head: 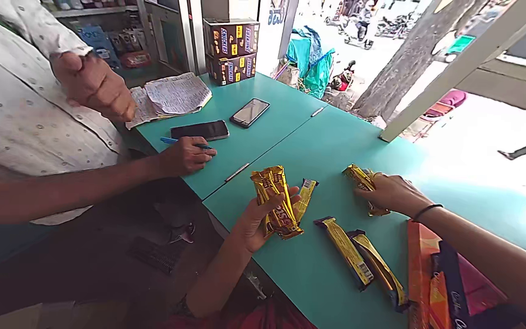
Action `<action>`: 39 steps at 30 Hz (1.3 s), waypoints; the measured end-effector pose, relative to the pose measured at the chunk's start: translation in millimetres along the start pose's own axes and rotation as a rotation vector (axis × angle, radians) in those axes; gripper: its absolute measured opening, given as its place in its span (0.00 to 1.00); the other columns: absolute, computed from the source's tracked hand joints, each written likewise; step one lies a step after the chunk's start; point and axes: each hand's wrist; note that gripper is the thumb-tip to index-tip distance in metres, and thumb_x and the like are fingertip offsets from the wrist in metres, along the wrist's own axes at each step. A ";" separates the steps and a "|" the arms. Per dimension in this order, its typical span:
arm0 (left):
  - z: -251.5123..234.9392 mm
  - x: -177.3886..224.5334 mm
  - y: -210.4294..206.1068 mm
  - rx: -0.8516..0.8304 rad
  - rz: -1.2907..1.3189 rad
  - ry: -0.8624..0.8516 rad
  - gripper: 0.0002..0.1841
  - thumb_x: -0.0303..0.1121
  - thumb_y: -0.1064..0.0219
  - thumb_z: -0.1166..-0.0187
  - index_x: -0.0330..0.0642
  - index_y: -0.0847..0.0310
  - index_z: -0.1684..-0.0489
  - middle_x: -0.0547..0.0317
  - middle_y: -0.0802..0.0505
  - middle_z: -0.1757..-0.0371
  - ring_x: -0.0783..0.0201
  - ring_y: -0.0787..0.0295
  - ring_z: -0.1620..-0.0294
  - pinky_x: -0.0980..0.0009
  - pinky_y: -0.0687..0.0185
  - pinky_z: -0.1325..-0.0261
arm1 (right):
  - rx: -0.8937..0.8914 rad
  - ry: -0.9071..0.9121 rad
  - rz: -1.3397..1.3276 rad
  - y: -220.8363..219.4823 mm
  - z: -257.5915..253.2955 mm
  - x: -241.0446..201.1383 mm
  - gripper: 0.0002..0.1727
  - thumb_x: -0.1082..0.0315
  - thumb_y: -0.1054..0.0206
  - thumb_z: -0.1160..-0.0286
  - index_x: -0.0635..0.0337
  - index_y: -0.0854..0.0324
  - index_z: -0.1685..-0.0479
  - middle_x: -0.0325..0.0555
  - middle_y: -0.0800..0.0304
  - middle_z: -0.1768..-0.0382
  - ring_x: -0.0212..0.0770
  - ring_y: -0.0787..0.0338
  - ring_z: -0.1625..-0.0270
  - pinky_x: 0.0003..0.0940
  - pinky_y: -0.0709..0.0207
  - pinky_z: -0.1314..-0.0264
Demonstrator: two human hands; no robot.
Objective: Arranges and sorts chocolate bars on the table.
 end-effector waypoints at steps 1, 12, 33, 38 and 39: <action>0.4 -0.1 -0.5 0.006 -0.008 -0.003 0.16 0.26 0.38 0.18 0.38 0.27 0.34 0.47 0.08 0.38 0.57 0.07 0.39 0.63 0.13 0.34 | 0.002 0.042 -0.018 -0.2 -1.1 -3.9 0.25 0.58 0.27 0.22 0.79 0.23 0.54 0.73 0.16 0.60 0.71 0.14 0.50 0.69 0.27 0.48; 7.2 4.2 -11.8 0.133 -0.030 0.000 0.09 0.26 0.47 0.14 0.40 0.26 0.43 0.55 0.06 0.58 0.65 0.05 0.56 0.68 0.08 0.48 | -0.431 0.513 -1.032 11.0 60.4 -120.9 0.09 0.69 0.46 0.17 0.53 0.18 0.58 0.36 0.09 0.69 0.27 0.10 0.66 0.22 0.16 0.62; 9.7 4.5 -15.8 0.228 0.021 -0.065 0.09 0.21 0.47 0.16 0.40 0.29 0.44 0.57 0.07 0.60 0.66 0.06 0.59 0.69 0.09 0.50 | -0.153 0.513 -0.852 -6.6 51.1 -125.5 0.11 0.69 0.31 0.22 0.62 0.23 0.46 0.41 0.12 0.63 0.28 0.11 0.62 0.25 0.17 0.57; 11.2 5.1 -15.9 0.220 0.009 -0.070 0.09 0.22 0.47 0.17 0.41 0.29 0.45 0.59 0.07 0.61 0.67 0.06 0.59 0.70 0.09 0.51 | -0.237 0.519 -0.893 2.3 54.4 -129.4 0.17 0.78 0.26 0.30 0.62 0.22 0.43 0.39 0.09 0.61 0.27 0.08 0.61 0.22 0.14 0.56; 11.2 4.8 -15.1 0.212 0.014 -0.077 0.09 0.21 0.47 0.18 0.41 0.28 0.45 0.58 0.07 0.61 0.67 0.06 0.59 0.69 0.09 0.50 | -0.257 0.502 -0.942 4.4 56.3 -131.0 0.16 0.78 0.28 0.28 0.61 0.21 0.43 0.38 0.08 0.62 0.27 0.08 0.62 0.22 0.13 0.57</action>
Point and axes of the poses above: each hand's wrist, its own z-axis away from the middle knuckle, its own y-axis out of the back of the hand, x = y × z
